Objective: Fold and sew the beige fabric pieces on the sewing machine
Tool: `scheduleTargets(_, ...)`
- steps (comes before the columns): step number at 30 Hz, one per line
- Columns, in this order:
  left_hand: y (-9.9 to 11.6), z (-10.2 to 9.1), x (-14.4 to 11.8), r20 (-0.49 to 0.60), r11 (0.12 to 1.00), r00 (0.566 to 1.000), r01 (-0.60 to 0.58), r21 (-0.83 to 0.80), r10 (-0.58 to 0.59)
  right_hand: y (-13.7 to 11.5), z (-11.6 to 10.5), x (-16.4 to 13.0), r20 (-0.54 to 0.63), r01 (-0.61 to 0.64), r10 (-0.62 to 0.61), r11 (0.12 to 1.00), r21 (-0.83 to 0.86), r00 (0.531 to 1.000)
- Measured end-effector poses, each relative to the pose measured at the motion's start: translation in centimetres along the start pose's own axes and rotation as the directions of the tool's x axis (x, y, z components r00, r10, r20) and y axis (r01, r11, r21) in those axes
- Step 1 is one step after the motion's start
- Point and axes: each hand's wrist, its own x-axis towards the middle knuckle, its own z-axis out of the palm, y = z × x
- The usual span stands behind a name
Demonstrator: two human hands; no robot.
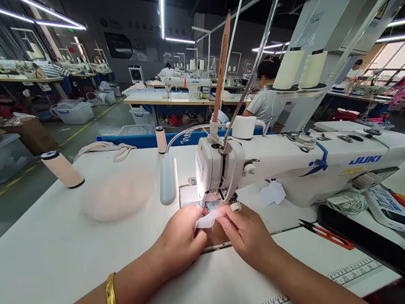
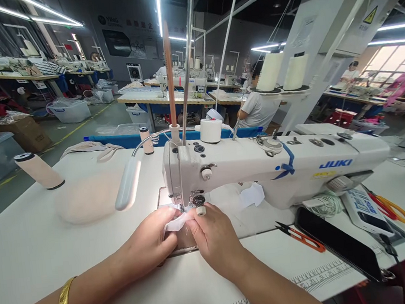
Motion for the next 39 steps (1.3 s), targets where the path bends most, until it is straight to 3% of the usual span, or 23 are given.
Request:
scheduleTargets(5,-0.4,-0.2,0.4,0.036,0.995,0.997,0.067,-0.070,-0.065,-0.3,0.7,0.1,-0.061,-0.006,0.005,1.000,-0.022,0.998)
scheduleTargets(13,-0.4,-0.1,0.6,0.020,0.994,1.000,0.017,-0.108,-0.015,0.1,0.8,-0.2,-0.015,-0.019,0.018,0.998,-0.057,1.000)
scheduleTargets(16,-0.6,0.1,-0.2,0.001,0.993,0.993,-0.114,-0.008,0.114,0.5,0.3,-0.6,0.101,0.080,-0.070,0.992,-0.100,0.992)
scheduleTargets(20,-0.8,0.6,-2.1,-0.069,0.908,0.941,-0.299,0.294,0.332,0.2,-1.1,-1.0,0.369,0.260,-0.207,0.961,-0.099,0.906)
scheduleTargets(25,-0.6,0.7,-2.9,-0.097,0.858,0.896,-0.378,0.348,0.434,-0.5,-2.1,-0.7,0.448,0.218,-0.153,0.971,-0.095,0.881)
scheduleTargets(30,-1.0,0.6,-2.2,-0.133,0.854,0.883,-0.382,0.354,0.450,0.0,-1.8,-0.7,0.467,0.159,-0.086,0.980,-0.118,0.880)
scheduleTargets(39,-2.2,0.4,-1.3,-0.048,0.859,0.926,-0.328,0.393,0.375,0.5,-1.0,-0.6,0.428,0.130,-0.070,0.985,-0.112,0.901)
